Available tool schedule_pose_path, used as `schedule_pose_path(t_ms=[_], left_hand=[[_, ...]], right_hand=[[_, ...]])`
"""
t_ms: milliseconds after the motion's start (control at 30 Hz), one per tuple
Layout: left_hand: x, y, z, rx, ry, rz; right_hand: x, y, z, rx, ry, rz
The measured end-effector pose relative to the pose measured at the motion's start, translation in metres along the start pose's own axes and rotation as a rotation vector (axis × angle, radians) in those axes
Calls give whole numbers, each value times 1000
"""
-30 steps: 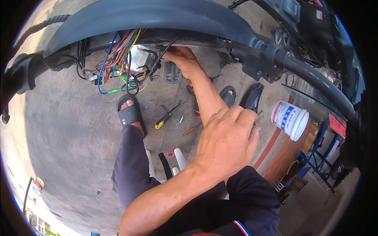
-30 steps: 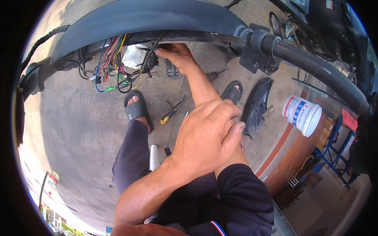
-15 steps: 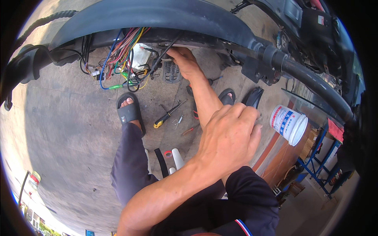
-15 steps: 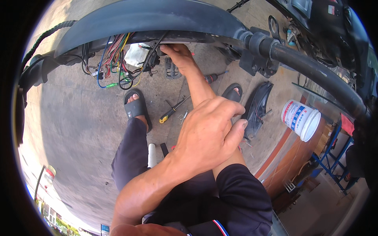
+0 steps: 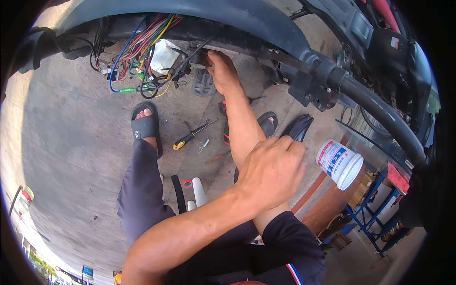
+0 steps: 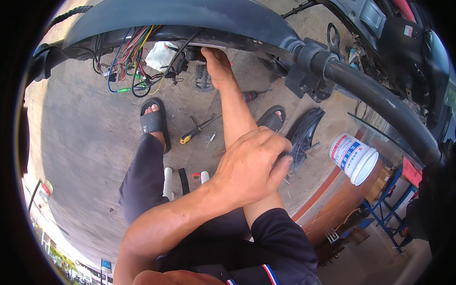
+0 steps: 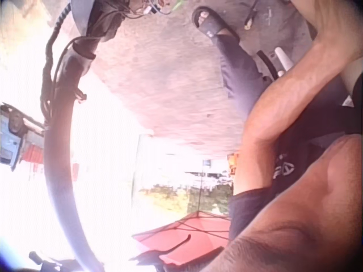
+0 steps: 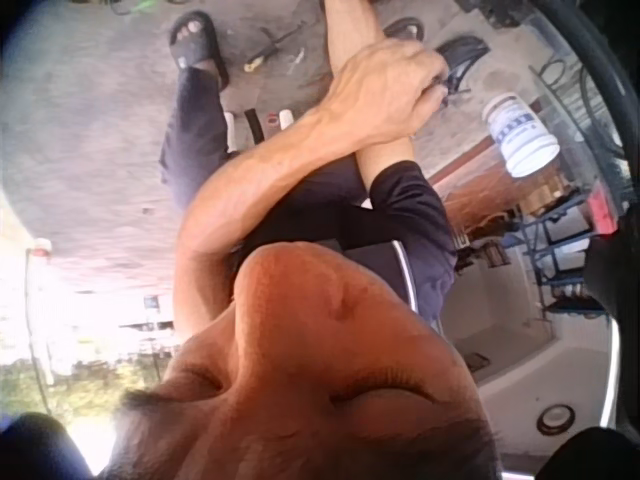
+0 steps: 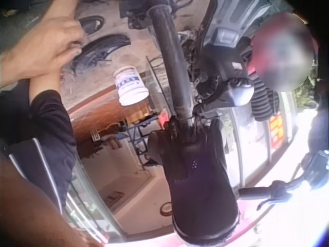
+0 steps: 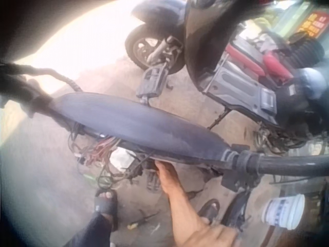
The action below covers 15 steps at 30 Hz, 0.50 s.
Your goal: The person works on a motorcycle's handlebar wiring harness, using a spring-loaded tool to strip and connect wires. They separate and join multiple colored wires, then tuck the bundle back under the handlebar cover.
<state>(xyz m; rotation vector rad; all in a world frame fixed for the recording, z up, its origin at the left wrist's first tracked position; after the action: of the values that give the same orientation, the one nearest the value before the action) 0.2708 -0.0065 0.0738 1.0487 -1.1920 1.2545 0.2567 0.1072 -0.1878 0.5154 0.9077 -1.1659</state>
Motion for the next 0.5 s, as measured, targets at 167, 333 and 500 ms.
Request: schedule_pose_path(t_ms=[167,333,500], left_hand=[[-5,-8,1,-26,49,54],[-7,-3,1,-37,102,97],[-5,-4,8,-92,173,193]], right_hand=[[-7,0,8,57,34,9],[-10,1,6,-75,-33,86],[-9,4,2,-58,-5,163]])
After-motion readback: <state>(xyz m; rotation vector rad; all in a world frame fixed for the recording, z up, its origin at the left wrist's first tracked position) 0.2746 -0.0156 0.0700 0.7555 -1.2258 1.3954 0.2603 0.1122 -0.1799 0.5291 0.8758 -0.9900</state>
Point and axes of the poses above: each hand's wrist, its own z-axis away from the middle knuckle, its own y-axis out of the back of the hand, x = y × z, the point moved 5 cm from there along -z, towards the middle knuckle, and after that the axes turned 9 degrees about z, right-handed, at the moved point
